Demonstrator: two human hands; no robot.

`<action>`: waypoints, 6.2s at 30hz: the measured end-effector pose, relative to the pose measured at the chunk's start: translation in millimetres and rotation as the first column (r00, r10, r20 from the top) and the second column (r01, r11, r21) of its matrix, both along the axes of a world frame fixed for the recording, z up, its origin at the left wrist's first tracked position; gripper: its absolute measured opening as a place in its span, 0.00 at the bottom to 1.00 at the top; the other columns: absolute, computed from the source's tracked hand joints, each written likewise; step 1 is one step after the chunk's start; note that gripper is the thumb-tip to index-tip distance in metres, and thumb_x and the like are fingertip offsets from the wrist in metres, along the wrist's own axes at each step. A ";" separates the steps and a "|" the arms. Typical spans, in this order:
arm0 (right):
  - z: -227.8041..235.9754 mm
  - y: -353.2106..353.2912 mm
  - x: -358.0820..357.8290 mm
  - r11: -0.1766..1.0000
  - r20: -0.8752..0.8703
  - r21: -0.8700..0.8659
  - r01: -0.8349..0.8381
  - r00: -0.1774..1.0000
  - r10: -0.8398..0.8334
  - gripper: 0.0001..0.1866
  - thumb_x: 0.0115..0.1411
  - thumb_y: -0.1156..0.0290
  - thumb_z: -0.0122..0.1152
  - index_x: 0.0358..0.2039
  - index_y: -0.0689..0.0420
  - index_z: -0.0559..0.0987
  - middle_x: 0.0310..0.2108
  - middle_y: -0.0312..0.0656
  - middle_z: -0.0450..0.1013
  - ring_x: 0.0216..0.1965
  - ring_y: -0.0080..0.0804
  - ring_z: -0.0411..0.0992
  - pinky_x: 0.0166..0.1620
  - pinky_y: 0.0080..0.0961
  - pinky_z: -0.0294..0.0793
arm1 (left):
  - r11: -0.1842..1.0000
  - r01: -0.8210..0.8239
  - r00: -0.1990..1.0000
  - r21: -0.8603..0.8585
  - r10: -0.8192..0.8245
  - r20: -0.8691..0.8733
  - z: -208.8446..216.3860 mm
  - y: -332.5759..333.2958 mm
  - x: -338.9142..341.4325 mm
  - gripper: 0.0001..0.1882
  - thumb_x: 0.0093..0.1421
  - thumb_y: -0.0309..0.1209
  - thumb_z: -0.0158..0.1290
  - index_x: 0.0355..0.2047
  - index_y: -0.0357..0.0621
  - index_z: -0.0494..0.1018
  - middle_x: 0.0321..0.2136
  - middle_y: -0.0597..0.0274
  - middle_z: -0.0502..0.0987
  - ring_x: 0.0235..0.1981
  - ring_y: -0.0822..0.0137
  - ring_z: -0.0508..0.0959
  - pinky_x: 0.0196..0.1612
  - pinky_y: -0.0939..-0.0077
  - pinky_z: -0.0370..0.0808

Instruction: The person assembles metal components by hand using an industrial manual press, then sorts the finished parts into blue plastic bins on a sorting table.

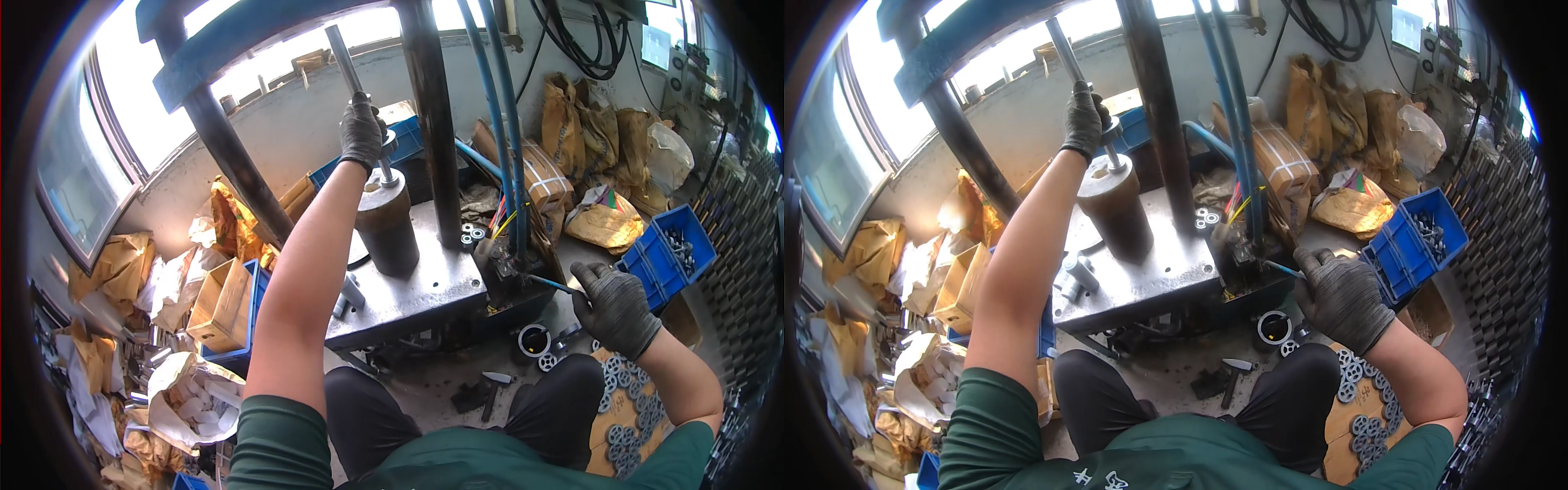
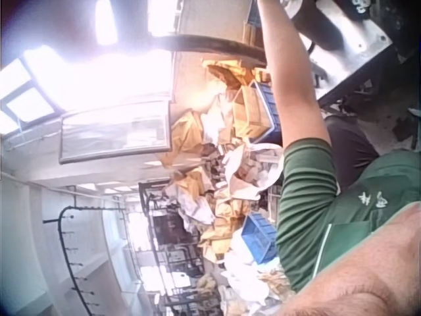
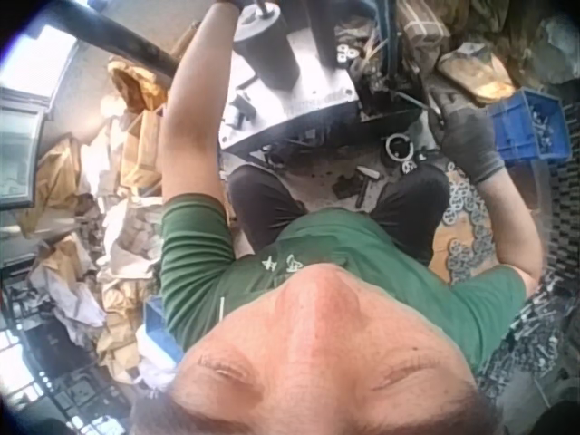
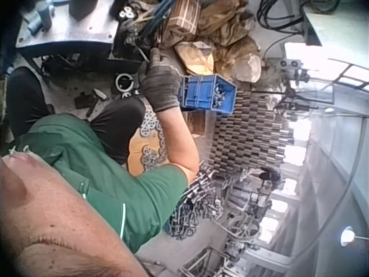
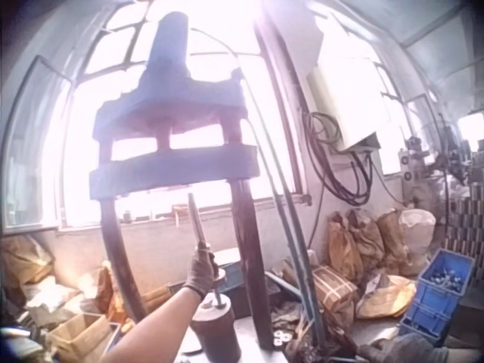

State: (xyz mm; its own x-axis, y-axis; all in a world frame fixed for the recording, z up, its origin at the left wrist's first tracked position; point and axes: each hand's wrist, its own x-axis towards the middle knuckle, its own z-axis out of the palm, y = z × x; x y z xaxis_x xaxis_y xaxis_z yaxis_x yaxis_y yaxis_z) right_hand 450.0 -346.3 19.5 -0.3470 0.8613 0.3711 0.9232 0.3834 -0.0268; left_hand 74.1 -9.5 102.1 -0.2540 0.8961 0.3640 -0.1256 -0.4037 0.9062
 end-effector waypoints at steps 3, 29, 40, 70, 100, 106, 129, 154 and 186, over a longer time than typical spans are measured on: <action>4.9 6.0 -5.5 0.999 0.047 -0.047 -0.008 0.999 0.010 0.21 0.64 0.65 0.63 0.54 0.63 0.81 0.38 0.56 0.81 0.36 0.56 0.82 0.40 0.49 0.81 | 1.000 0.010 1.000 0.012 -0.010 -0.011 1.9 0.9 -2.0 0.27 0.76 0.59 0.44 0.35 0.48 0.70 0.15 0.71 0.64 0.11 0.73 0.66 0.13 0.70 0.67; -65.4 -82.4 8.6 0.848 0.078 -0.525 0.070 0.996 -0.034 0.12 0.58 0.62 0.64 0.37 0.54 0.86 0.32 0.50 0.82 0.37 0.55 0.82 0.43 0.49 0.81 | 0.999 -0.017 0.995 -0.035 0.013 -0.103 4.2 0.0 -2.3 0.32 0.75 0.63 0.43 0.43 0.43 0.75 0.25 0.65 0.72 0.23 0.69 0.76 0.23 0.61 0.84; -47.3 -71.2 11.7 0.804 0.095 -0.586 0.097 0.994 -0.051 0.15 0.54 0.66 0.65 0.41 0.56 0.87 0.36 0.52 0.82 0.41 0.55 0.82 0.48 0.49 0.80 | 0.999 -0.034 0.987 -0.006 0.032 -0.155 3.1 7.1 -4.0 0.36 0.76 0.67 0.41 0.48 0.43 0.74 0.31 0.59 0.76 0.26 0.64 0.80 0.26 0.57 0.88; 27.0 108.3 -6.5 0.934 -0.327 0.345 0.089 0.944 0.031 0.21 0.67 0.74 0.59 0.59 0.63 0.80 0.49 0.61 0.81 0.48 0.60 0.82 0.52 0.46 0.83 | 0.997 0.005 0.990 -0.077 -0.016 -0.138 1.3 -1.4 -1.4 0.34 0.75 0.67 0.43 0.46 0.45 0.74 0.29 0.61 0.74 0.26 0.66 0.78 0.25 0.59 0.88; -53.4 -62.8 22.6 0.820 -0.057 -0.572 -0.014 0.998 -0.022 0.16 0.62 0.61 0.63 0.44 0.56 0.87 0.38 0.54 0.82 0.42 0.56 0.82 0.49 0.50 0.81 | 0.999 -0.005 0.997 -0.037 0.003 -0.071 0.4 -2.9 0.7 0.30 0.75 0.66 0.47 0.39 0.50 0.71 0.20 0.70 0.68 0.16 0.73 0.70 0.17 0.65 0.76; -49.7 -63.5 21.2 0.892 -0.106 -0.446 -0.069 0.994 0.024 0.13 0.61 0.64 0.65 0.41 0.57 0.88 0.36 0.52 0.83 0.43 0.55 0.82 0.49 0.49 0.80 | 0.999 -0.009 0.997 -0.052 0.006 -0.073 1.4 -4.7 0.2 0.29 0.75 0.65 0.47 0.39 0.50 0.72 0.20 0.70 0.69 0.16 0.73 0.71 0.17 0.65 0.77; -53.2 -64.2 25.1 0.908 -0.123 -0.418 -0.024 0.992 -0.030 0.13 0.61 0.64 0.66 0.41 0.57 0.88 0.36 0.52 0.83 0.42 0.54 0.82 0.49 0.48 0.81 | 0.996 0.011 0.999 -0.087 -0.015 -0.043 2.1 -6.4 0.6 0.27 0.75 0.64 0.48 0.38 0.52 0.72 0.19 0.72 0.67 0.15 0.73 0.69 0.20 0.60 0.79; -48.5 -64.7 24.9 0.865 -0.052 -0.496 -0.073 0.997 0.054 0.14 0.62 0.68 0.66 0.47 0.56 0.87 0.38 0.52 0.83 0.42 0.55 0.82 0.48 0.47 0.82 | 0.998 0.013 1.000 -0.067 -0.015 -0.018 -2.6 0.7 -0.6 0.27 0.75 0.63 0.50 0.39 0.52 0.71 0.20 0.72 0.68 0.15 0.74 0.69 0.16 0.66 0.74; 36.7 118.1 -4.9 0.965 -0.244 0.220 0.141 0.966 -0.085 0.19 0.68 0.53 0.67 0.39 0.60 0.85 0.36 0.52 0.83 0.39 0.53 0.83 0.45 0.45 0.81 | 0.885 0.419 0.714 0.201 -0.458 0.528 -97.6 -160.0 11.1 0.30 0.72 0.65 0.50 0.31 0.51 0.73 0.19 0.62 0.72 0.21 0.61 0.76 0.27 0.66 0.76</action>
State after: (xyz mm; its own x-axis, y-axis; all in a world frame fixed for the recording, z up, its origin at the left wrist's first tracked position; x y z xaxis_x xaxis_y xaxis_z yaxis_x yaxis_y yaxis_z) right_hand 445.1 -228.2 56.2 -0.1336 0.7692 0.6249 0.9399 0.2983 -0.1663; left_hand 85.2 -169.5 4.5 -0.0098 0.9380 0.3464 -0.7666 -0.2295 0.5997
